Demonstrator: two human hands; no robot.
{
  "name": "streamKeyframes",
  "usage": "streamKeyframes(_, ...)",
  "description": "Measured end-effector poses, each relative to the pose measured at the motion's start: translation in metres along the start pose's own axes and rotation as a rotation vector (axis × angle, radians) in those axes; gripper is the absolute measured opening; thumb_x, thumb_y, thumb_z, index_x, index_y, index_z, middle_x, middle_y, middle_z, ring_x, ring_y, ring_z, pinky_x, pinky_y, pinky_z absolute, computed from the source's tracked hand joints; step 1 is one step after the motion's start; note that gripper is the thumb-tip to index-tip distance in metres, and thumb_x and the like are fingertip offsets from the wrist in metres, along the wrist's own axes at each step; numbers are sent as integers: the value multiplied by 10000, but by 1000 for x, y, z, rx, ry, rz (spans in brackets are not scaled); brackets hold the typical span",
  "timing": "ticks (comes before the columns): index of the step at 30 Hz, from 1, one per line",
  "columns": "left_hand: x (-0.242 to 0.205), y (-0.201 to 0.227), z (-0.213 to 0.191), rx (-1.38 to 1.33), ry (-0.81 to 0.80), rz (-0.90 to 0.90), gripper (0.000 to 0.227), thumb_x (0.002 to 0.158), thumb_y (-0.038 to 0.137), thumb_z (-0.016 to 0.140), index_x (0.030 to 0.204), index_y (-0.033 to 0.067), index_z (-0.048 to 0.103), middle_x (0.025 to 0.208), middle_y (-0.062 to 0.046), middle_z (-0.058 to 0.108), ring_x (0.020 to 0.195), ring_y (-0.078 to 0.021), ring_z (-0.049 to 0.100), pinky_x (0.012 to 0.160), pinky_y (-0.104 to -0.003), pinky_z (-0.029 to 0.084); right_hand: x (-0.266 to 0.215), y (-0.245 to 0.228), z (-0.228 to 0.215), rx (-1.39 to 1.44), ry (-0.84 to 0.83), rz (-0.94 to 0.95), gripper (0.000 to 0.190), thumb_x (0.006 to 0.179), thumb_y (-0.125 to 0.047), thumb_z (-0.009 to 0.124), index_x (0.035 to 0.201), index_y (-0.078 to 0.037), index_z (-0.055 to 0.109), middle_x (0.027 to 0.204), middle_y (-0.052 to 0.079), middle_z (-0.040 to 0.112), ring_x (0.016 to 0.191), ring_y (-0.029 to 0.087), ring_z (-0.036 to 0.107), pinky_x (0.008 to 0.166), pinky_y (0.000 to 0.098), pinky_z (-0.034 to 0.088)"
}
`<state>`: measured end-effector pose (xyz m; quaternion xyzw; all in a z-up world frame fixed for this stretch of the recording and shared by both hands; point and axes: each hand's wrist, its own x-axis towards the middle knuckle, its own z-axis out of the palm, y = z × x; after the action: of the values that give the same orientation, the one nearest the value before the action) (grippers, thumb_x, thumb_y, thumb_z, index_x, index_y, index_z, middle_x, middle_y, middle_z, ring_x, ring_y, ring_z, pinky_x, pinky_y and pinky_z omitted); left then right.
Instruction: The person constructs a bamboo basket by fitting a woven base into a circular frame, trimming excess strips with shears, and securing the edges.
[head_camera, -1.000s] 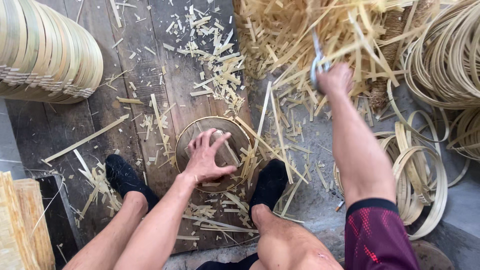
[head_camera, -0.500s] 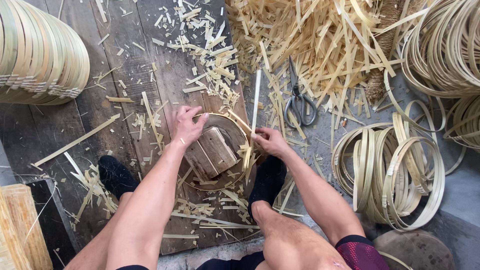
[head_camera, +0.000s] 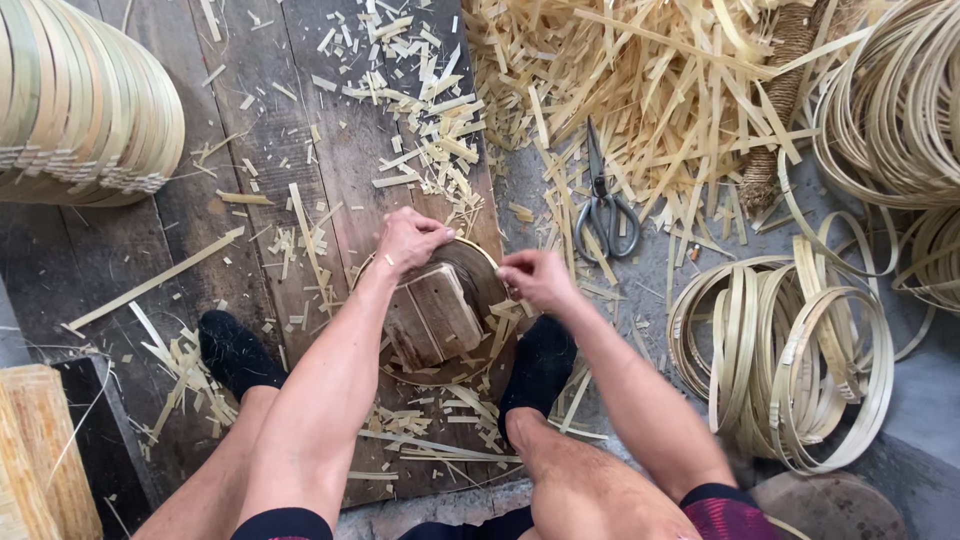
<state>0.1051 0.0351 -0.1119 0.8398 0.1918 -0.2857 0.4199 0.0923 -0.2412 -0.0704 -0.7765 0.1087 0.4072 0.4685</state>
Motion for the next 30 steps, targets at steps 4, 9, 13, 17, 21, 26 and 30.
streamKeyframes(4, -4, 15, 19, 118, 98, 29, 272, 737, 459, 885, 907, 249, 853, 1023, -58, 634, 1126, -268, 531, 1076, -626, 258, 7, 23, 20, 68, 82, 51, 185, 862, -164, 808, 956, -6, 786, 747, 104, 742, 621, 148, 638, 558, 318, 515)
streamKeyframes(9, -16, 23, 21, 165, 187, 107, 244, 763, 459, 856, 877, 243, 862, 987, -65, 633, 1083, -282, 539, 997, -541, 374, 20, 41, 30, -76, 191, -23, 236, 824, -213, 829, 910, 2, 784, 731, 88, 752, 633, 157, 669, 590, 343, 547)
streamKeyframes(13, -23, 9, 10, 170, 360, 203, 265, 874, 488, 780, 988, 252, 820, 959, -43, 667, 905, -261, 594, 817, -479, 431, -5, 34, 31, -150, 309, -221, 255, 829, -256, 827, 939, -27, 800, 757, 87, 764, 664, 145, 702, 650, 322, 563)
streamKeyframes(17, -68, -63, -34, 118, 426, -143, 367, 1050, 437, 705, 988, 86, 793, 940, -163, 713, 825, -280, 677, 801, -452, 537, -29, 32, 22, -125, 184, -33, 370, 795, -291, 886, 974, -6, 731, 793, 92, 752, 683, 147, 701, 620, 324, 579)
streamKeyframes(21, -109, -114, -33, -302, 349, -235, 341, 790, 282, 869, 1038, 61, 792, 1036, -147, 796, 923, -208, 742, 859, -356, 565, -31, 45, 26, -76, 159, -98, 277, 789, -239, 857, 939, -16, 793, 749, 83, 772, 649, 130, 689, 606, 310, 560)
streamKeyframes(26, -96, -123, -29, -443, 337, -352, 345, 737, 206, 915, 1029, 59, 807, 1030, -131, 786, 924, -184, 734, 846, -312, 561, -24, 53, 27, 64, 129, -54, 232, 803, -200, 862, 919, -8, 804, 721, 76, 754, 610, 107, 661, 565, 285, 546)
streamKeyframes(30, -101, -108, -32, -358, 368, -384, 314, 708, 190, 930, 974, 62, 823, 998, -147, 801, 900, -207, 750, 856, -316, 576, -27, 50, 29, 95, 148, -38, 232, 808, -169, 865, 932, 20, 812, 747, 84, 760, 623, 109, 657, 562, 263, 534)
